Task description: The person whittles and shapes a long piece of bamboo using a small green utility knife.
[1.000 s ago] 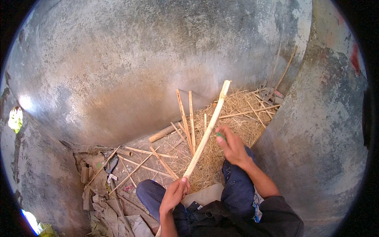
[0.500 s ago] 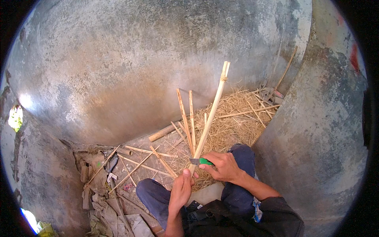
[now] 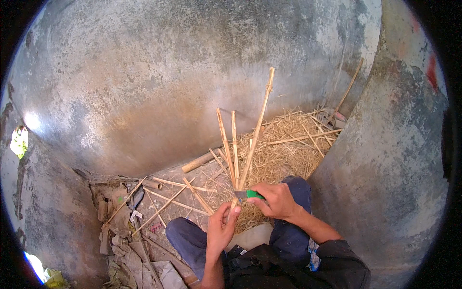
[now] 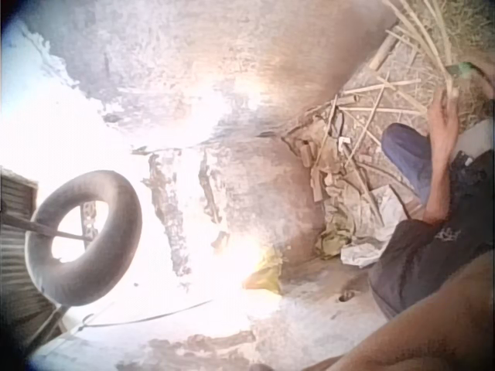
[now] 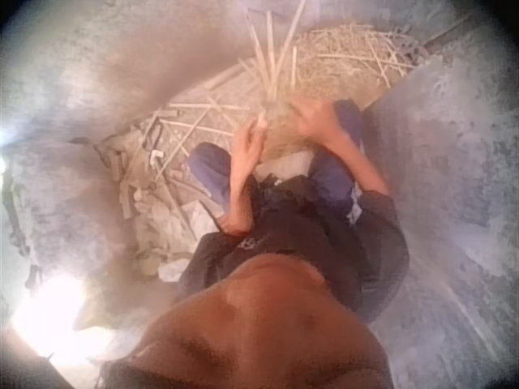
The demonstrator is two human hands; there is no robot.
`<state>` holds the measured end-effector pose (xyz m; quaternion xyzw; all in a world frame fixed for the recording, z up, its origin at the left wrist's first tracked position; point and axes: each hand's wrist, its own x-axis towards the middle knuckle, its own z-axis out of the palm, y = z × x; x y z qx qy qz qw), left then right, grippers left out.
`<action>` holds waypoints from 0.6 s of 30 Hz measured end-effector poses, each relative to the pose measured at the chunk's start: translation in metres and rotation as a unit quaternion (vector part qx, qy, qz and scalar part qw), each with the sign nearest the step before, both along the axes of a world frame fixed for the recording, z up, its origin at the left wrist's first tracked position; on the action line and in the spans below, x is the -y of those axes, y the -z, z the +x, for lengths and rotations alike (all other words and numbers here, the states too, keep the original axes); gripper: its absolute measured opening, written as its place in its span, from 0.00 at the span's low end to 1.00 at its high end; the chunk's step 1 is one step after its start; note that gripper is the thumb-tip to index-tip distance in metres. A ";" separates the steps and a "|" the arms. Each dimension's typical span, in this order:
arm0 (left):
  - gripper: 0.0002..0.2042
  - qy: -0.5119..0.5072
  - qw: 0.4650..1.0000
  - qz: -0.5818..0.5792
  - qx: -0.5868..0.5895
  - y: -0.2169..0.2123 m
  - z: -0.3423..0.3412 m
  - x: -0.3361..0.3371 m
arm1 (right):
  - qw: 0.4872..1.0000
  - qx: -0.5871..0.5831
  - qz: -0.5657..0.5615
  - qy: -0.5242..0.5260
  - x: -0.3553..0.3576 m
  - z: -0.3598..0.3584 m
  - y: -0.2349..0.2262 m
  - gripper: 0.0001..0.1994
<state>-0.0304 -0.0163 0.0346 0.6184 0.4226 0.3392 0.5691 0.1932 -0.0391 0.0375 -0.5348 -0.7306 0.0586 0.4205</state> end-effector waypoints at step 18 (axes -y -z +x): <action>0.14 -0.054 0.993 0.049 -0.090 0.003 0.007 0.011 | 0.996 0.002 0.046 0.082 -0.017 0.028 0.001 0.14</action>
